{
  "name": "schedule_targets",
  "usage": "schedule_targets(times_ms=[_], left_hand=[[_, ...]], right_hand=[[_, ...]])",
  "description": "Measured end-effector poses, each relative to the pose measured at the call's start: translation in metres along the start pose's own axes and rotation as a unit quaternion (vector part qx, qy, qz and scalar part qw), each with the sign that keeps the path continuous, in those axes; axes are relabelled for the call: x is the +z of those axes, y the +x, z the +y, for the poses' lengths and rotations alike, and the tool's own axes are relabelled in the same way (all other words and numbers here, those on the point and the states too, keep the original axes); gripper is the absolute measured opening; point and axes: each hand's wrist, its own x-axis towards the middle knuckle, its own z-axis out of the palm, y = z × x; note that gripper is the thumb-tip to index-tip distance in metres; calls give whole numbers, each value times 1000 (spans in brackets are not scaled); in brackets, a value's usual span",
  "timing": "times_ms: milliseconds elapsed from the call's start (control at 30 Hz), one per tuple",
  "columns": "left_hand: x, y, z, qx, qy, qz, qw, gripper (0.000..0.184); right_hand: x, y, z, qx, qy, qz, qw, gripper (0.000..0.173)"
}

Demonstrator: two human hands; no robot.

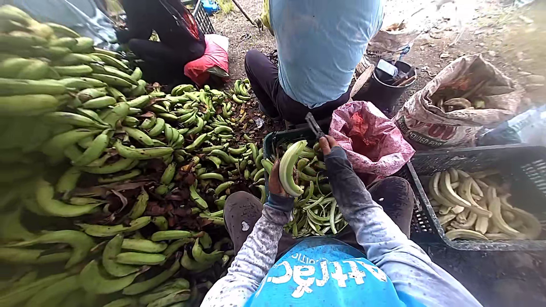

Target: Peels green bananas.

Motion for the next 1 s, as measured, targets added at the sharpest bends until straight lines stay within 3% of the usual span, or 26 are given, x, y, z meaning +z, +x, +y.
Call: schedule_targets(times_ms=[67, 233, 333, 400, 467, 533, 600, 633, 667, 733, 867, 1000], left_hand=[[-9, 1, 1, 11, -2, -9, 1000, 37], [-16, 8, -8, 13, 71, 5, 997, 51], [-13, 5, -12, 32, 92, 26, 995, 67], [-15, -1, -11, 41, 82, 31, 995, 73], [-22, -3, -9, 35, 52, 29, 998, 79], [-29, -3, -7, 32, 28, 23, 999, 68], [-32, -3, -9, -1, 7, 34, 999, 51], [-30, -2, -9, -50, 3, 64, 997, 63], [-25, 1, -9, -108, -8, 104, 989, 68], [-16, 8, -8, -187, -40, 166, 967, 54], [0, 13, -1, -185, -69, 186, 963, 33], [17, 18, 13, -185, -52, 197, 961, 31]], right_hand=[[-3, 9, 15, 3, 51, -22, 998, 48], [-2, -12, 7, -127, -40, -31, 991, 57], [21, -19, 22, -198, -68, 38, 977, 62], [28, -22, 38, -154, -39, 23, 987, 57], [14, -36, 34, -1, -21, -75, 997, 47], [11, -39, 50, 85, -21, -88, 992, 48], [25, -36, 90, 64, -16, -43, 997, 52], [26, -35, 95, 57, -4, -41, 998, 51], [22, -36, 88, 60, -7, -57, 997, 51], [7, -38, 55, 79, -9, -103, 992, 47], [2, -27, 65, 33, 61, -64, 996, 48], [5, -11, 89, 92, 177, -30, 979, 47]])
